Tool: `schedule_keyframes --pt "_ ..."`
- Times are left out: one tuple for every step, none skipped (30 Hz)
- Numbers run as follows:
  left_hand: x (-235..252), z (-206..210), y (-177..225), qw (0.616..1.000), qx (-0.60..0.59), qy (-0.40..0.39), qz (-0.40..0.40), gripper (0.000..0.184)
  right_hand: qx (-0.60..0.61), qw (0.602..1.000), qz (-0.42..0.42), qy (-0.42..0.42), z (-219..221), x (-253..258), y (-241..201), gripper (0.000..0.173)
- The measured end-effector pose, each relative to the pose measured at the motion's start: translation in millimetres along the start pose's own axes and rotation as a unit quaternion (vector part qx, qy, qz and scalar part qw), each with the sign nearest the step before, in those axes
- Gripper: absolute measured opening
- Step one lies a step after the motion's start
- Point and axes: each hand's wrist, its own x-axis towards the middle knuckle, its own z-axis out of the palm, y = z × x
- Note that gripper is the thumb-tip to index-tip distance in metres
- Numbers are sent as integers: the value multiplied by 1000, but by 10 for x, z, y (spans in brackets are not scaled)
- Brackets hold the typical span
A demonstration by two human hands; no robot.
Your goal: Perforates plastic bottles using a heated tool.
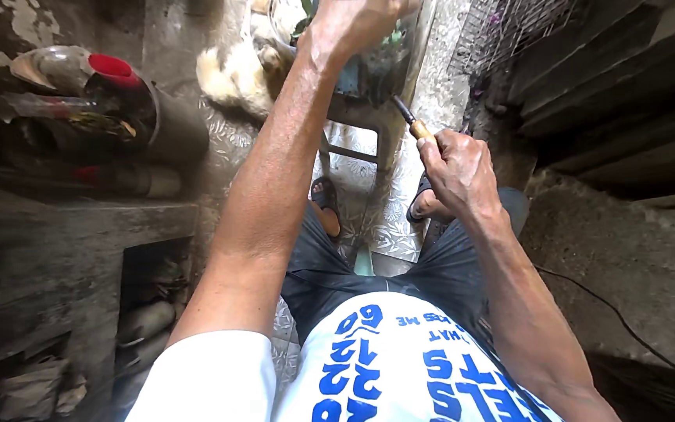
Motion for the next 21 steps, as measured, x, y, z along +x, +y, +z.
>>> schedule_keyframes --pt "-23 -18 29 1000 -3 -8 -8 29 -1 1000 2 -2 4 2 0 47" --pt "-31 -25 37 1000 -5 -10 -10 28 -5 1000 3 -5 6 4 -6 47" --pt "-25 -23 29 1000 -8 -9 -7 27 -9 1000 6 -9 2 12 -20 47" --pt "-26 -24 20 1000 -10 -8 -5 26 -13 1000 9 -15 -7 24 -36 47" --pt "-32 -34 12 1000 -13 -8 -6 26 -16 1000 11 -20 -15 40 -53 48" --pt "-37 -46 2 1000 -15 -9 -9 25 -18 999 12 -25 -28 58 -75 48" --pt "-45 -62 -6 1000 -19 -13 -14 25 -21 999 12 -30 -42 73 -99 48" --pt "-54 -64 -22 1000 -24 -14 -16 25 -26 999 13 -33 -53 85 -123 48" --pt "-57 -60 -42 999 -28 -13 -16 25 -31 999 11 -35 -56 95 -145 47" --pt "-58 -57 -71 999 -28 -12 -15 26 -36 999 10 -35 -48 104 -165 47" --pt "-55 -56 -95 1000 -23 -11 -16 28 -39 999 8 -33 -33 112 -175 47" --pt "-61 -63 -104 1000 -20 -14 -19 29 -42 999 6 -32 -18 119 -176 46" --pt "-67 -66 -118 999 -19 -14 -21 30 -42 999 7 -34 -9 126 -173 46" --pt "-54 -57 -153 1000 -18 -11 -20 31 -41 999 7 -36 2 135 -166 46" --pt "-34 -44 -195 1000 -17 -11 -20 32 -41 998 7 -38 10 146 -164 47" --pt "-21 -40 -222 1000 -17 -12 -22 33 -40 998 5 -39 13 161 -165 47" --pt "-21 -42 -229 1000 -16 -12 -24 34 -41 998 3 -38 20 175 -168 47" --pt "-24 -45 -224 1000 -14 -14 -24 34 -42 998 0 -36 27 190 -172 47" --pt "-24 -46 -223 1000 -12 -16 -22 34 -42 998 -1 -37 33 206 -178 47" --pt "-29 -54 -218 1000 -12 -17 -21 33 -40 998 0 -39 36 224 -187 47" --pt "-38 -65 -208 1000 -10 -18 -19 33 -39 998 -1 -41 39 243 -192 48"
